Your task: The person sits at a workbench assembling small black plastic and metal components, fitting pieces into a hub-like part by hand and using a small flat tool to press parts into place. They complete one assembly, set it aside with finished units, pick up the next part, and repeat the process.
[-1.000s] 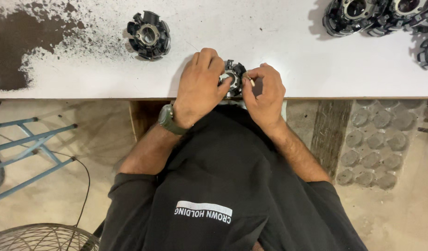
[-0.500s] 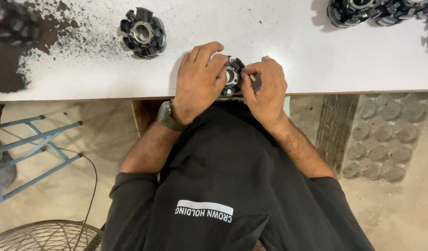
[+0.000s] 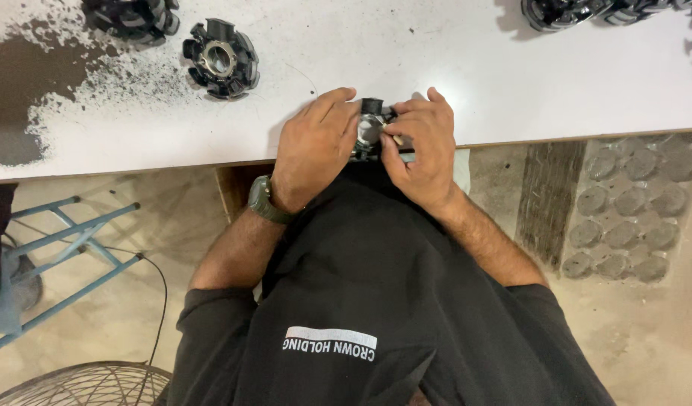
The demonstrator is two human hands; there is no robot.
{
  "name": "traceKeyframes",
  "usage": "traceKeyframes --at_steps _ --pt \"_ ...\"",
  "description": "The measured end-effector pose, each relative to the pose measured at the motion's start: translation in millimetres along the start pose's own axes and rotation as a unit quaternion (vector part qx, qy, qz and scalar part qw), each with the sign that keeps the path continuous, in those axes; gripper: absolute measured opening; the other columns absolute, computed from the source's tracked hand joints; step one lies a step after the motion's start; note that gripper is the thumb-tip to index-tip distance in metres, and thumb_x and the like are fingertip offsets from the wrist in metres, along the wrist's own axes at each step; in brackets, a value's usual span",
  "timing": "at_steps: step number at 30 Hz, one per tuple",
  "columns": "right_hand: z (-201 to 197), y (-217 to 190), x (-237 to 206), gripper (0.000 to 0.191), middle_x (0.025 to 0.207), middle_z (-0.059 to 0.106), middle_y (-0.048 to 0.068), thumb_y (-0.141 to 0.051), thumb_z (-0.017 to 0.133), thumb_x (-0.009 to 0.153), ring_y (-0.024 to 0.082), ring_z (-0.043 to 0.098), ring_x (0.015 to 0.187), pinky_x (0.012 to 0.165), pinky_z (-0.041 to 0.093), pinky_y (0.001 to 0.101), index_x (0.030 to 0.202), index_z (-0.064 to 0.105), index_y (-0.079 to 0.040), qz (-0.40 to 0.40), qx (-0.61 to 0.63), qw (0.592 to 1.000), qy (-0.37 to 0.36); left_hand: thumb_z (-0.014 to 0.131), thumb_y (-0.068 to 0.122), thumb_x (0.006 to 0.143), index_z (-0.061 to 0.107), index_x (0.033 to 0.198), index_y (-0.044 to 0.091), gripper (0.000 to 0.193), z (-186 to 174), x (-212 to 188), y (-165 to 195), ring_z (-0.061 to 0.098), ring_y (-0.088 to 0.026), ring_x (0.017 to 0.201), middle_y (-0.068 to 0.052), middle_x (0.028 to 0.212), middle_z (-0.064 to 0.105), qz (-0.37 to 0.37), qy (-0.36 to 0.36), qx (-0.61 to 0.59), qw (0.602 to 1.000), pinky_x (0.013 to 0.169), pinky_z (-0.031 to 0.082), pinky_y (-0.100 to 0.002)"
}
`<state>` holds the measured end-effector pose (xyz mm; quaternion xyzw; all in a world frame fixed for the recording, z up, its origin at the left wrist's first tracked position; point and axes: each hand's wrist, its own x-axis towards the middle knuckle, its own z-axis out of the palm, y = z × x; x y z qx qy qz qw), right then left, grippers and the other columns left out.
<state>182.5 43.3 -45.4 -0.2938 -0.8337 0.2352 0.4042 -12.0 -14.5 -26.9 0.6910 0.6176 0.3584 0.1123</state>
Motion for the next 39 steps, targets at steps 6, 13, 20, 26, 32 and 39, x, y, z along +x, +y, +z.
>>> traceKeyframes --at_steps 6,13,20,26,32,39 --pt "4 3 -5 0.026 0.101 0.066 0.009 0.004 0.079 0.086 0.031 0.064 0.115 0.121 0.034 0.0579 0.104 0.065 -0.007 -0.008 -0.013 1.0 -0.02 0.071 0.005 0.095 0.068 0.114 0.002 0.019 2 -8 1 0.07 -0.033 0.105 -0.011 0.126 0.067 -0.011 0.0 -0.008 1.0 0.089 0.058 -0.043" --pt "7 3 -5 0.026 0.1 0.067 0.008 0.004 0.08 0.086 0.031 0.063 0.115 0.121 0.034 0.0572 0.103 0.065 -0.007 -0.016 -0.026 0.999 -0.023 0.069 0.0 0.09 0.062 0.102 0.0 0.014 5 -11 0 0.07 -0.034 0.098 -0.013 0.125 0.067 -0.04 -0.011 -0.02 0.999 0.082 0.058 -0.042" --pt "15 7 -11 0.032 0.099 0.066 0.009 0.007 0.081 0.082 0.03 0.064 0.113 0.119 0.037 0.0574 0.107 0.064 -0.006 -0.054 -0.011 0.998 -0.011 0.07 0.0 0.087 0.062 0.106 0.001 0.02 8 -18 -1 0.069 -0.034 0.102 -0.013 0.127 0.063 -0.006 0.01 -0.016 1.0 0.083 0.058 -0.042" --pt "21 3 -12 0.036 0.103 0.065 0.009 0.01 0.082 0.084 0.032 0.064 0.114 0.117 0.042 0.0556 0.111 0.063 -0.007 -0.053 -0.04 0.998 0.0 0.07 0.001 0.087 0.062 0.104 0.001 0.019 17 -26 -6 0.068 -0.033 0.103 -0.013 0.128 0.062 -0.006 0.023 -0.005 1.0 0.083 0.058 -0.042" --pt "17 4 -3 0.034 0.106 0.065 0.012 0.009 0.081 0.085 0.034 0.061 0.115 0.115 0.041 0.0572 0.11 0.062 -0.006 -0.071 -0.077 0.994 -0.026 0.074 0.008 0.089 0.064 0.108 0.004 0.021 -3 -20 -7 0.065 -0.033 0.117 -0.015 0.136 0.061 0.008 0.021 0.013 1.0 0.094 0.056 -0.044" --pt "-14 34 42 0.022 0.115 0.063 0.013 0.005 0.073 0.101 0.032 0.062 0.12 0.122 0.036 0.0568 0.117 0.06 -0.005 -0.036 -0.077 0.995 0.045 0.096 0.046 0.084 0.042 0.148 0.005 0.093 -82 -10 -68 0.048 -0.04 0.128 -0.023 0.141 0.049 -0.07 0.106 0.277 0.952 0.1 0.044 -0.054"
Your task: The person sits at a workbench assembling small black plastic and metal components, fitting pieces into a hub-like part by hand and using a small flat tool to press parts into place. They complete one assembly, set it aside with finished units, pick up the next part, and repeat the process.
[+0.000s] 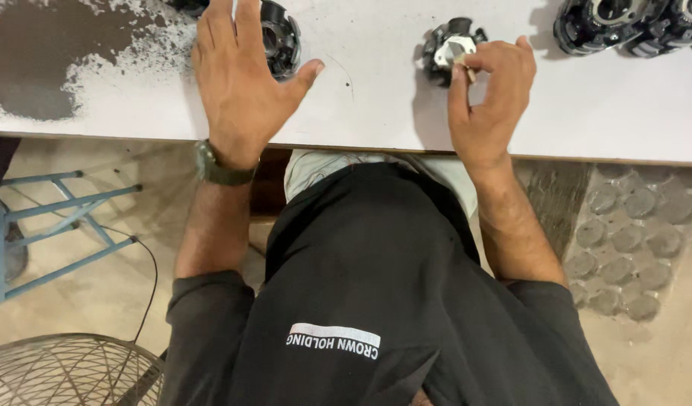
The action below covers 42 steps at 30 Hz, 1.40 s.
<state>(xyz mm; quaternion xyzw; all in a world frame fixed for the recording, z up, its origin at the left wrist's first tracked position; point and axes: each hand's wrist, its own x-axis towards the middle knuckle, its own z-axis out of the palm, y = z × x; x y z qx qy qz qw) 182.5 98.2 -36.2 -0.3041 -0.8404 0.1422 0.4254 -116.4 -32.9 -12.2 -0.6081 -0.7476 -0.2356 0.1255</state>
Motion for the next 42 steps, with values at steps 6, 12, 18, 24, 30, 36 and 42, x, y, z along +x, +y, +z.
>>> traceKeyframes --at_steps 6,12,18,24,30,36,42 --pt "-4 -23 -29 0.02 0.112 0.064 0.012 0.003 0.067 0.099 0.031 0.064 0.115 0.126 0.034 0.0589 0.114 0.056 -0.005 0.071 0.083 0.993 0.034 0.087 0.03 0.089 0.023 0.162 0.006 0.101 3 10 -5 0.045 -0.036 0.135 -0.017 0.144 0.047 0.008 -0.04 -0.088 0.995 0.115 0.043 -0.052" --pt "-3 -26 -57 0.021 0.116 0.065 0.013 0.002 0.067 0.099 0.029 0.066 0.118 0.13 0.032 0.0596 0.116 0.056 -0.006 0.134 0.099 0.985 0.046 0.093 0.03 0.075 0.022 0.162 0.007 0.114 9 -8 60 0.044 -0.039 0.133 -0.02 0.146 0.046 0.15 -0.172 -0.229 0.946 0.112 0.037 -0.053" --pt "-7 -33 -68 0.025 0.118 0.066 0.012 0.002 0.069 0.099 0.028 0.066 0.118 0.132 0.031 0.0589 0.117 0.055 -0.007 0.14 0.11 0.984 0.011 0.089 0.032 0.079 0.035 0.157 0.006 0.099 20 -22 87 0.038 -0.043 0.141 -0.026 0.158 0.035 0.126 -0.133 -0.296 0.938 0.113 0.035 -0.055" --pt "9 -45 -59 0.028 0.112 0.068 0.011 0.002 0.075 0.092 0.028 0.065 0.113 0.127 0.031 0.0579 0.114 0.059 -0.006 0.077 0.094 0.991 -0.048 0.082 0.015 0.088 0.063 0.112 0.005 0.032 25 -23 89 0.047 -0.04 0.138 -0.017 0.151 0.044 0.081 -0.127 -0.329 0.932 0.113 0.043 -0.05" --pt "16 -50 -51 0.032 0.108 0.066 0.01 0.005 0.079 0.088 0.029 0.064 0.11 0.126 0.027 0.0561 0.112 0.062 -0.006 0.016 0.014 0.997 -0.074 0.077 0.009 0.09 0.068 0.101 0.006 0.015 36 -31 93 0.056 -0.033 0.128 -0.013 0.143 0.055 -0.007 -0.111 -0.324 0.939 0.107 0.049 -0.046" --pt "15 -51 -44 0.032 0.106 0.066 0.008 0.004 0.08 0.089 0.027 0.062 0.108 0.127 0.026 0.0551 0.114 0.063 -0.006 -0.006 -0.019 0.996 -0.084 0.078 0.009 0.09 0.068 0.1 0.006 0.015 35 -31 93 0.055 -0.032 0.127 -0.01 0.14 0.056 0.018 -0.071 -0.299 0.951 0.105 0.048 -0.045" --pt "4 -55 -30 0.023 0.092 0.063 0.004 0.002 0.078 0.088 0.027 0.062 0.093 0.123 0.036 0.0571 0.104 0.065 -0.008 0.045 0.009 0.99 -0.132 0.078 0.009 0.087 0.069 0.098 0.007 0.015 31 -29 96 0.052 -0.034 0.13 -0.012 0.139 0.054 0.059 -0.098 -0.305 0.946 0.107 0.045 -0.047"
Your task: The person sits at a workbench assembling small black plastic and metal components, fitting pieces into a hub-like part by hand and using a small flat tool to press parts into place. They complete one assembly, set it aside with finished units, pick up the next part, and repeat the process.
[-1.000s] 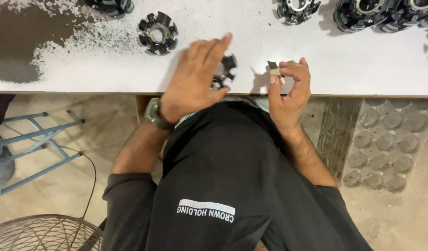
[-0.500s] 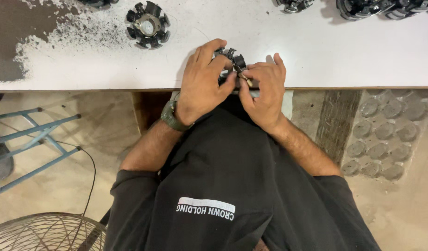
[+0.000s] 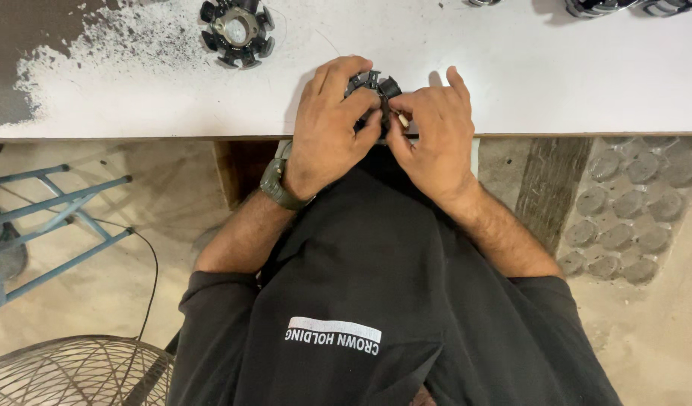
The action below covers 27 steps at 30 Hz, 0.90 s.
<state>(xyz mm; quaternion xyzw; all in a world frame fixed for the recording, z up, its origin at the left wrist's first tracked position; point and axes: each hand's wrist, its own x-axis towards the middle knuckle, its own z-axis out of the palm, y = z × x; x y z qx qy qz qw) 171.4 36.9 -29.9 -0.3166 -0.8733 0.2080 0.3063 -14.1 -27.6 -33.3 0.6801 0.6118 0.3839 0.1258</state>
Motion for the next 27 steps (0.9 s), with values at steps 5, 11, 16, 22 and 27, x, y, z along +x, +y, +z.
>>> traceKeyframes --at_steps 5,11,16,22,27 --pt "-4 -1 4 0.021 0.093 0.065 0.005 0.002 0.077 0.09 0.027 0.065 0.088 0.121 0.042 0.0575 0.105 0.065 -0.007 0.002 0.027 1.0 -0.002 0.078 0.009 0.093 0.068 0.099 0.005 0.013 7 2 -4 0.056 -0.033 0.122 -0.011 0.138 0.057 -0.03 0.012 -0.033 0.999 0.103 0.047 -0.046" --pt "-3 1 -1 0.022 0.101 0.068 0.006 0.003 0.076 0.093 0.027 0.068 0.093 0.123 0.044 0.0561 0.108 0.063 -0.006 0.016 0.063 0.998 0.007 0.075 0.004 0.091 0.064 0.093 0.004 0.011 15 -1 -9 0.057 -0.032 0.119 -0.011 0.136 0.058 -0.054 0.032 -0.059 0.996 0.102 0.047 -0.045" --pt "-1 1 -4 0.025 0.104 0.069 0.009 0.002 0.078 0.092 0.028 0.069 0.098 0.121 0.043 0.0552 0.111 0.064 -0.005 -0.012 0.034 0.999 0.01 0.074 0.002 0.087 0.06 0.09 0.004 0.014 21 -4 -10 0.056 -0.033 0.118 -0.011 0.135 0.058 -0.051 0.047 -0.054 0.996 0.102 0.048 -0.045" --pt "4 -4 -3 0.024 0.101 0.068 0.007 0.002 0.08 0.094 0.025 0.067 0.094 0.121 0.041 0.054 0.111 0.066 -0.007 -0.037 -0.021 0.999 0.019 0.075 0.002 0.086 0.06 0.09 0.003 0.015 24 -5 -10 0.056 -0.033 0.118 -0.011 0.134 0.056 -0.042 0.062 -0.051 0.996 0.102 0.048 -0.045" --pt "3 -6 1 0.024 0.097 0.063 0.007 0.003 0.08 0.093 0.028 0.065 0.095 0.12 0.042 0.0542 0.11 0.066 -0.007 -0.038 -0.053 0.998 -0.002 0.075 0.001 0.086 0.06 0.09 0.003 0.015 23 -5 -10 0.055 -0.033 0.118 -0.011 0.134 0.056 -0.039 0.066 -0.046 0.996 0.101 0.048 -0.045"
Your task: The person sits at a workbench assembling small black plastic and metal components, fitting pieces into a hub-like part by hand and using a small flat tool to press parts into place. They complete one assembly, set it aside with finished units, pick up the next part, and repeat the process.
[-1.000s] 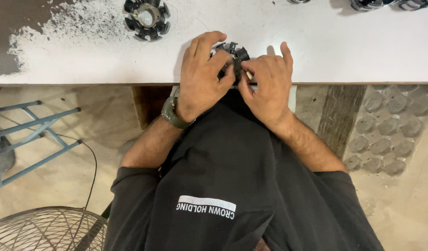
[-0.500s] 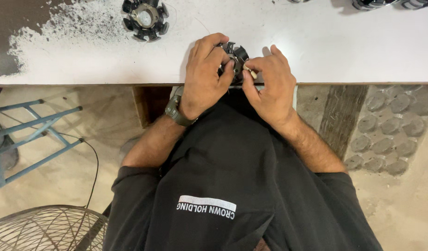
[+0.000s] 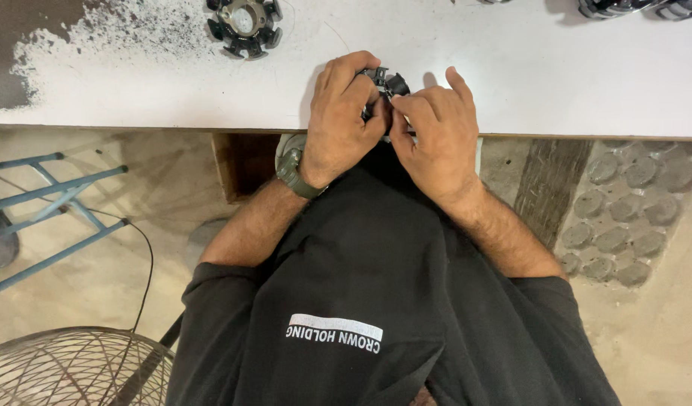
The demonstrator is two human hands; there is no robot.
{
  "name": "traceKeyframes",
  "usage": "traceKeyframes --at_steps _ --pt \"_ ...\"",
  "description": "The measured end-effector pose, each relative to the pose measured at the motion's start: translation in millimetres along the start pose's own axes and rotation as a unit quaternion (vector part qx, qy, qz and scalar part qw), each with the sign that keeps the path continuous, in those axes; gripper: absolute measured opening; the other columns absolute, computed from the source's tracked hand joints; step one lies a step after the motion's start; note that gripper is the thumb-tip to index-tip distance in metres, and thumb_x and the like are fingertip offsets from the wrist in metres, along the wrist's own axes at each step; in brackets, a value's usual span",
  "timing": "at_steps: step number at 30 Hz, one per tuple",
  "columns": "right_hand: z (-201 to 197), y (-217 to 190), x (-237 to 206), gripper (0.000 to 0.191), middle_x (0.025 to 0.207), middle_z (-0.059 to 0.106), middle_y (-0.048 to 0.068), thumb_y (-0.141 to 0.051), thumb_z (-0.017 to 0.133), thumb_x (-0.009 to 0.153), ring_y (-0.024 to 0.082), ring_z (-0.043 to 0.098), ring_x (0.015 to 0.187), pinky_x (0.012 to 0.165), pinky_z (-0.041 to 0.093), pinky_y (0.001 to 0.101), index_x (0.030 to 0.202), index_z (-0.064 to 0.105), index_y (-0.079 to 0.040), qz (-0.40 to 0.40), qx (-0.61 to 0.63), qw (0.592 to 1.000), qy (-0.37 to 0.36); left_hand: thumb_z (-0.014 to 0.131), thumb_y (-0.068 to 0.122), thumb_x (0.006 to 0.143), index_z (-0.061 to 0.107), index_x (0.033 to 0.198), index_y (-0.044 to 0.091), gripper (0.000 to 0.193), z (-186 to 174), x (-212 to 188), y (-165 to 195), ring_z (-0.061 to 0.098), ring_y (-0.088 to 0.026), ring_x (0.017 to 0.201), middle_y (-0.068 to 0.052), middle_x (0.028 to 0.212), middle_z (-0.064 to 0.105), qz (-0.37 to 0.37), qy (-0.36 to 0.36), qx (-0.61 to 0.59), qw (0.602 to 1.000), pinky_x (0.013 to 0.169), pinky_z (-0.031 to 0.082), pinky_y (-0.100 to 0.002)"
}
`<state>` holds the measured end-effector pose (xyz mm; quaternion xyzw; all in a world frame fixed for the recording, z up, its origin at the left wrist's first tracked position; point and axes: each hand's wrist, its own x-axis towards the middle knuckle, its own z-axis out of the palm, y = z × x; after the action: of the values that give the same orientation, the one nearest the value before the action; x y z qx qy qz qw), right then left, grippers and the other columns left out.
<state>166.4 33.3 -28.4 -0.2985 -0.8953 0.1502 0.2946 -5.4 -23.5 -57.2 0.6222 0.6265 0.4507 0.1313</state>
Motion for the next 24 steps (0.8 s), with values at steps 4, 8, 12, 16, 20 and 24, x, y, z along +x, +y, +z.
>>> traceKeyframes --at_steps 4,8,12,16,20,24 --pt "-1 -1 0 0.025 0.098 0.062 0.006 0.004 0.078 0.092 0.029 0.065 0.1 0.121 0.042 0.055 0.11 0.063 -0.006 -0.005 0.014 1.0 0.0 0.073 -0.001 0.085 0.06 0.091 0.002 0.015 -2 -1 1 0.057 -0.033 0.118 -0.011 0.132 0.057 -0.004 0.003 -0.023 1.0 0.098 0.051 -0.044" --pt "0 -3 -3 0.026 0.099 0.062 0.01 0.005 0.077 0.091 0.031 0.064 0.1 0.121 0.041 0.0558 0.111 0.063 -0.005 -0.008 0.016 1.0 -0.002 0.073 -0.004 0.086 0.058 0.092 0.002 0.017 1 -5 3 0.057 -0.034 0.118 -0.011 0.132 0.057 0.004 0.015 -0.008 1.0 0.099 0.051 -0.045" --pt "-2 -2 -2 0.024 0.098 0.062 0.013 0.004 0.077 0.09 0.032 0.064 0.099 0.121 0.04 0.0573 0.108 0.064 -0.004 -0.015 0.004 1.0 0.003 0.073 -0.004 0.084 0.057 0.092 0.002 0.019 6 -5 1 0.057 -0.035 0.117 -0.012 0.13 0.056 0.02 0.019 -0.002 1.0 0.099 0.051 -0.046" --pt "-6 -3 1 0.021 0.095 0.062 0.012 0.003 0.077 0.09 0.031 0.062 0.093 0.121 0.04 0.0574 0.105 0.065 -0.004 -0.014 -0.001 1.0 -0.011 0.073 -0.004 0.083 0.057 0.09 0.002 0.018 8 -4 6 0.057 -0.034 0.117 -0.012 0.129 0.058 0.006 0.032 0.005 0.999 0.098 0.051 -0.046" --pt "-10 -3 -3 0.021 0.092 0.063 0.01 0.003 0.077 0.09 0.03 0.064 0.09 0.121 0.041 0.0572 0.106 0.065 -0.004 -0.004 0.021 1.0 0.004 0.075 0.0 0.086 0.06 0.093 0.003 0.017 -6 -4 15 0.059 -0.032 0.114 -0.014 0.132 0.057 -0.003 0.051 -0.006 0.999 0.096 0.052 -0.044" --pt "-9 2 -9 0.021 0.095 0.066 0.009 0.004 0.076 0.092 0.029 0.065 0.088 0.119 0.043 0.0563 0.107 0.064 -0.004 0.018 0.061 0.996 0.058 0.08 0.009 0.084 0.061 0.1 0.004 0.025 -29 -2 12 0.055 -0.035 0.121 -0.014 0.134 0.052 0.057 0.049 0.078 0.994 0.101 0.047 -0.046"
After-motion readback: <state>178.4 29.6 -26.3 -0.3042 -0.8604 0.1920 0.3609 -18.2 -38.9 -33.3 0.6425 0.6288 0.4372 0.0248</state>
